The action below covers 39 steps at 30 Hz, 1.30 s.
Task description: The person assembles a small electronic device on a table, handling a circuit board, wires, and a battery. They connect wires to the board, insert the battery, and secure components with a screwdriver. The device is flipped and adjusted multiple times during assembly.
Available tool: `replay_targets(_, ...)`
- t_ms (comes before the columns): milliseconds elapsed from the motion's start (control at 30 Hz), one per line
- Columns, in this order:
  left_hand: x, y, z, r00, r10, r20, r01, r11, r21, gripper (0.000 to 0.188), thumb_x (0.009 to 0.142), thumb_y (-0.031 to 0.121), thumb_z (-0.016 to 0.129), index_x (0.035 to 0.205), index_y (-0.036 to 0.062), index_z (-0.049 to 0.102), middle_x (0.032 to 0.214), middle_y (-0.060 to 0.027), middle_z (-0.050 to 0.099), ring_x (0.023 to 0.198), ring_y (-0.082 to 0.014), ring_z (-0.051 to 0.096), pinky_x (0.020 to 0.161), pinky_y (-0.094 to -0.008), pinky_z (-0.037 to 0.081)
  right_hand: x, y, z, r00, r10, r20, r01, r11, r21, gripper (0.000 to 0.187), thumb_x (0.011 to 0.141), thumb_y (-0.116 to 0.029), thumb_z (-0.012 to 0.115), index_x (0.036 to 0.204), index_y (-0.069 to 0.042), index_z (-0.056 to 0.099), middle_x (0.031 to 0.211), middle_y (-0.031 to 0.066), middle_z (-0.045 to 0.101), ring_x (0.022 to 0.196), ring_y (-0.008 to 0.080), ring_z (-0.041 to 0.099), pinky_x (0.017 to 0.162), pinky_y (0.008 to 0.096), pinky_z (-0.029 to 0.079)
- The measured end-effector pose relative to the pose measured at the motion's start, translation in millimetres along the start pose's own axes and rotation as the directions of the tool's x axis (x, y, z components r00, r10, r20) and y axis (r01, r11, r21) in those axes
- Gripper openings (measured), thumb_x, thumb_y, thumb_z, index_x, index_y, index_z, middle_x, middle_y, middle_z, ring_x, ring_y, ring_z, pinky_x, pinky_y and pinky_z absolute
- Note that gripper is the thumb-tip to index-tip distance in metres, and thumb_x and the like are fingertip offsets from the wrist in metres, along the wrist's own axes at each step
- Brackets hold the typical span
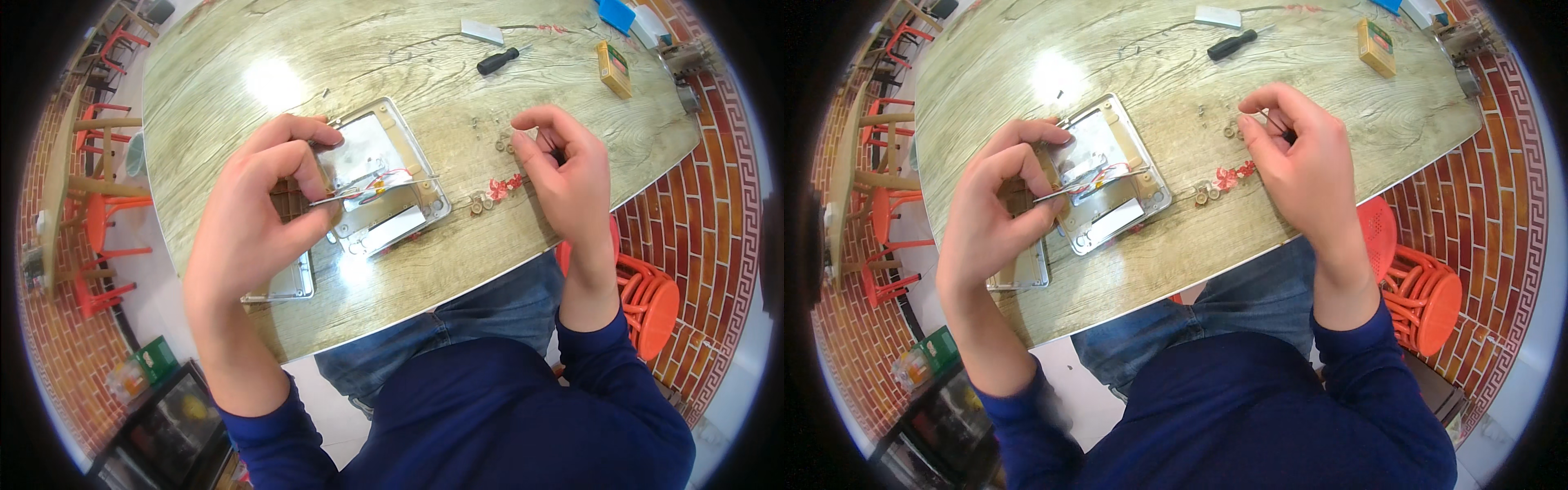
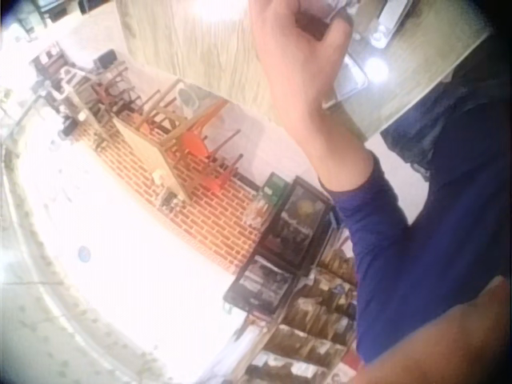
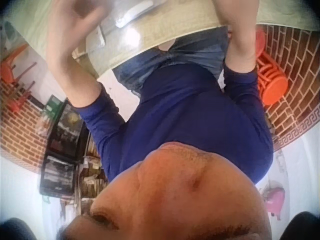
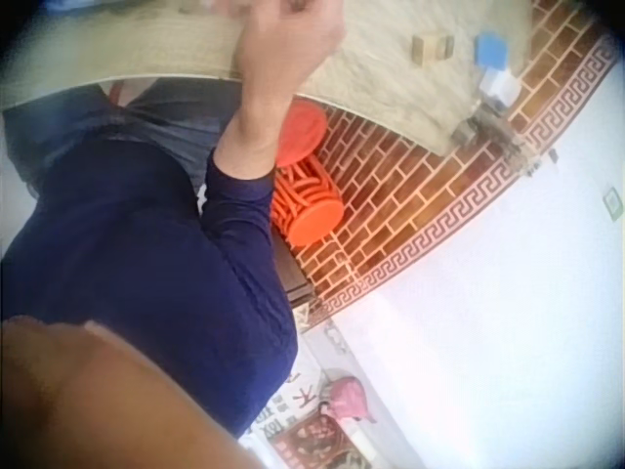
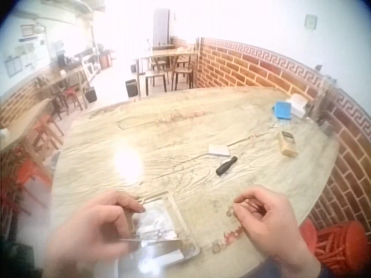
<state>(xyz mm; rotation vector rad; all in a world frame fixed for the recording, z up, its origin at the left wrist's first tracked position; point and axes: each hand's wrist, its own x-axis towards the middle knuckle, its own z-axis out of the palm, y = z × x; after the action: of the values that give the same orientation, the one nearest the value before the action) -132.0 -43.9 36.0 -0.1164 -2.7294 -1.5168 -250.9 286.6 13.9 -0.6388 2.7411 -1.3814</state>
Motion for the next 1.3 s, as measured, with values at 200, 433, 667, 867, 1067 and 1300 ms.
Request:
replay_targets(200, 1.7, 0.5, 0.2, 1.0, 0.026, 0.0, -0.026, 0.998, 0.057, 0.029, 0.077, -0.012, 0.081, 0.084, 0.0012, 0.056, 0.141, -0.0169, 0.075, 0.152, -0.0406, 0.066, 0.115, -0.0442, 0.057, -22.5, -1.0, 1.0, 0.999, -0.017, -0.031, 0.023, 0.98, 0.195, 0.011, 0.099, 0.0, 0.085, 0.109, -0.002, 0.081, 0.073, -0.0011, 0.054, 0.064, 0.0053, 0.047, 0.059, 0.0271, 0.038)
replay_targets(433, 3.2, 3.2, 1.7, 1.0, -0.012, -0.017, 0.013, 0.999, 0.05, 0.028, 0.072, -0.013, 0.077, 0.083, 0.0024, 0.057, 0.14, -0.0195, 0.075, 0.153, -0.0435, 0.066, 0.118, -0.0474, 0.056, -26.9, 4.1, -8.4, 0.919, -0.363, 0.157, 0.349, 0.931, 0.108, 0.029, 0.088, 0.004, 0.09, 0.115, -0.005, 0.084, 0.083, 0.0038, 0.068, 0.062, 0.0143, 0.06, 0.055, 0.0322, 0.043)
replay_targets(667, 5.6, 1.9, -0.9, 1.0, 0.005, 0.008, -0.006, 0.994, 0.108, 0.028, 0.071, -0.012, 0.078, 0.082, 0.0028, 0.057, 0.143, -0.02, 0.075, 0.154, -0.0445, 0.065, 0.122, -0.05, 0.055, -31.3, 3.7, 5.7, 0.852, -0.506, 0.134, 0.493, 0.862, 0.117, 0.038, 0.081, -0.001, 0.095, 0.117, -0.005, 0.084, 0.079, 0.0059, 0.065, 0.065, 0.0271, 0.062, 0.058, 0.0394, 0.048)
replay_targets(867, 5.2, 4.2, -0.9, 1.0, -0.01, 0.011, 0.008, 0.991, 0.131, 0.029, 0.071, -0.012, 0.081, 0.082, 0.0024, 0.058, 0.143, -0.0203, 0.075, 0.155, -0.045, 0.064, 0.125, -0.0522, 0.053, -35.7, -3.3, 16.5, 0.853, -0.513, 0.097, 0.507, 0.858, 0.082, 0.04, 0.078, -0.003, 0.095, 0.117, -0.005, 0.083, 0.082, 0.006, 0.068, 0.068, 0.0286, 0.062, 0.06, 0.0413, 0.048)
replay_targets(1067, 4.8, 3.8, -0.1, 1.0, -0.026, 0.001, 0.026, 0.994, 0.106, 0.03, 0.071, -0.012, 0.082, 0.082, 0.0025, 0.058, 0.144, -0.0199, 0.075, 0.156, -0.0449, 0.063, 0.126, -0.0525, 0.052, -29.5, -0.5, 4.1, 0.903, -0.417, 0.101, 0.418, 0.908, 0.011, 0.039, 0.08, -0.001, 0.092, 0.118, -0.005, 0.083, 0.086, 0.0066, 0.07, 0.077, 0.0293, 0.065, 0.067, 0.0422, 0.052)
replay_targets(1300, 3.6, 4.0, 1.6, 0.999, -0.042, -0.012, 0.043, 0.996, 0.081, 0.029, 0.072, -0.012, 0.081, 0.083, 0.0026, 0.058, 0.144, -0.0188, 0.074, 0.156, -0.0444, 0.063, 0.126, -0.0517, 0.052, -21.2, 4.1, -8.2, 0.887, -0.408, 0.219, 0.413, 0.91, 0.023, 0.036, 0.083, -0.004, 0.092, 0.118, -0.008, 0.085, 0.087, 0.0061, 0.067, 0.08, 0.0291, 0.066, 0.071, 0.0419, 0.053)
